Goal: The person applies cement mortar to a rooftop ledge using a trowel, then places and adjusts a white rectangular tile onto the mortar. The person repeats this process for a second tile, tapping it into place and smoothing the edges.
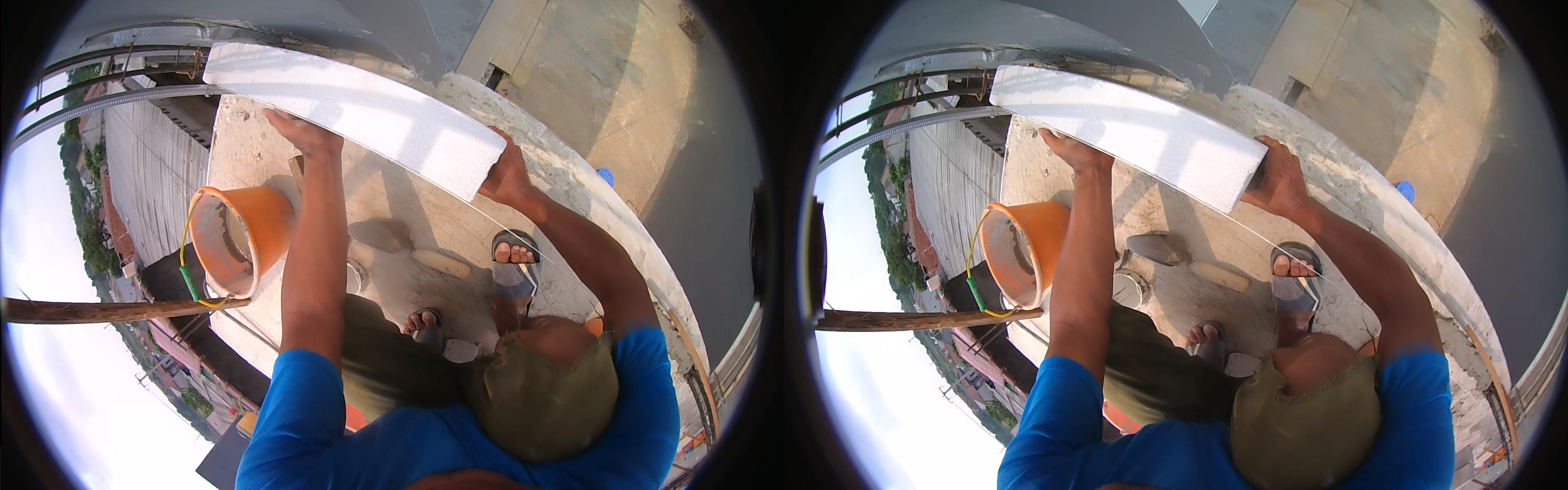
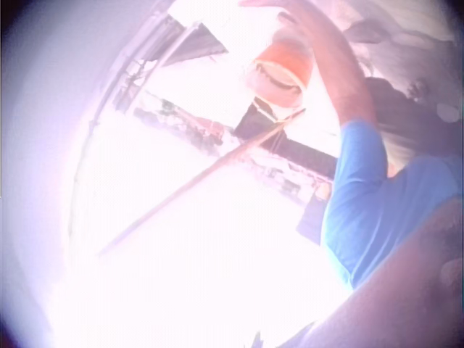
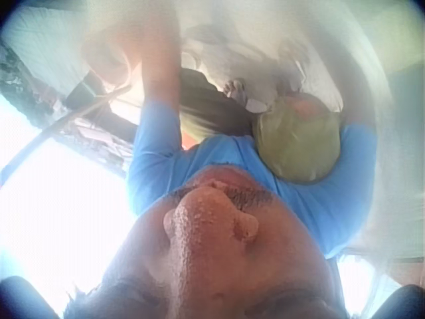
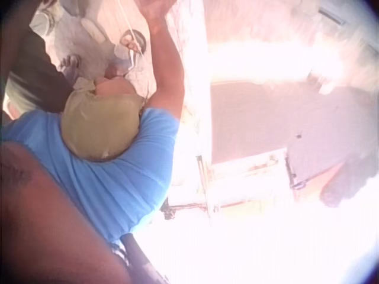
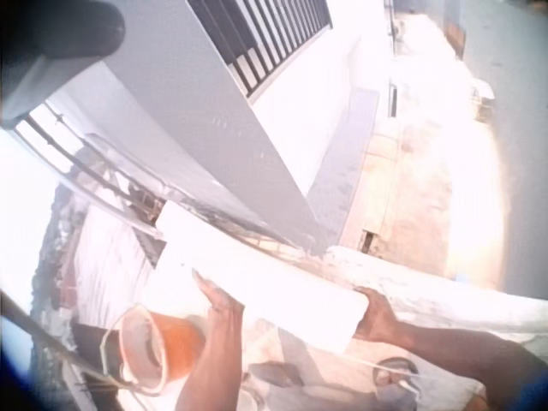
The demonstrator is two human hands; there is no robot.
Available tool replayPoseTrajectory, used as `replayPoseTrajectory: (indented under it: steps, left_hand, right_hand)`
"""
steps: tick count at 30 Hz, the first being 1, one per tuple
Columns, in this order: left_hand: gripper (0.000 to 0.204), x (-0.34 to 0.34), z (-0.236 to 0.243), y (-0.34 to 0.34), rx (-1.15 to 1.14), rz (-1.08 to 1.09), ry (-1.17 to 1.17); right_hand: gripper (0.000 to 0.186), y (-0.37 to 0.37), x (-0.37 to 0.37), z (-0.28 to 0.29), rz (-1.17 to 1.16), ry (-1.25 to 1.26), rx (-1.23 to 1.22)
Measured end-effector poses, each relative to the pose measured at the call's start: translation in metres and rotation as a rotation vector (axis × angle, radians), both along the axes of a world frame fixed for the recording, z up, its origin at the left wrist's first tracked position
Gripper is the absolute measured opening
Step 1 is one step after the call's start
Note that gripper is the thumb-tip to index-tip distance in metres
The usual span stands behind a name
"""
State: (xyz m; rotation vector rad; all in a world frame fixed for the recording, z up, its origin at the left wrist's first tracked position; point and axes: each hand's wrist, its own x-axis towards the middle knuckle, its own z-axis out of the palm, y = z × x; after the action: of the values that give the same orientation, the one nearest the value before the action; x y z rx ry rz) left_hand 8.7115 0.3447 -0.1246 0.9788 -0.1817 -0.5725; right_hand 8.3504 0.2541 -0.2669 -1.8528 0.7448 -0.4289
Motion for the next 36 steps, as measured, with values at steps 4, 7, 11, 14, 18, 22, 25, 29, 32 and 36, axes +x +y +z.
replayPoseTrajectory:
  steps: [4,7,11,14,18,22,25,29,32,36]
  left_hand:
    - [0.097,0.016,0.022,0.015,0.186,0.150,0.037]
    - [0.098,0.033,0.043,0.013,0.347,0.221,0.058]
    - [0.091,0.067,0.054,0.025,0.528,0.269,-0.036]
    - [0.088,0.101,0.063,0.040,0.542,0.281,-0.070]
    - [0.086,0.127,0.070,0.055,0.568,0.291,-0.129]
    - [0.094,0.133,0.072,0.071,0.627,0.220,-0.148]
    - [0.103,0.112,0.073,0.066,0.612,0.144,-0.054]
    - [0.114,0.048,0.078,0.044,0.588,-0.015,0.038]
    - [0.119,0.011,0.074,0.035,0.573,-0.163,0.059]
    - [0.124,0.000,0.062,0.025,0.455,-0.262,0.047]
  right_hand:
    - [0.113,0.007,-0.007,0.004,0.026,0.001,-0.118]
    - [0.114,0.009,-0.002,0.006,-0.053,-0.183,0.234]
    - [0.117,0.009,-0.005,0.014,-0.003,-0.147,0.118]
    - [0.120,0.009,-0.006,0.019,0.024,-0.141,0.078]
    - [0.123,0.004,-0.014,0.029,0.043,-0.114,-0.003]
    - [0.127,-0.001,-0.012,0.038,0.061,-0.071,-0.085]
    - [0.127,-0.002,-0.013,0.043,0.066,-0.007,-0.131]
    - [0.122,-0.003,-0.013,0.060,0.037,0.133,-0.214]
    - [0.120,0.001,-0.008,0.059,0.010,0.212,-0.238]
    - [0.120,0.000,-0.004,0.069,0.017,0.294,-0.208]
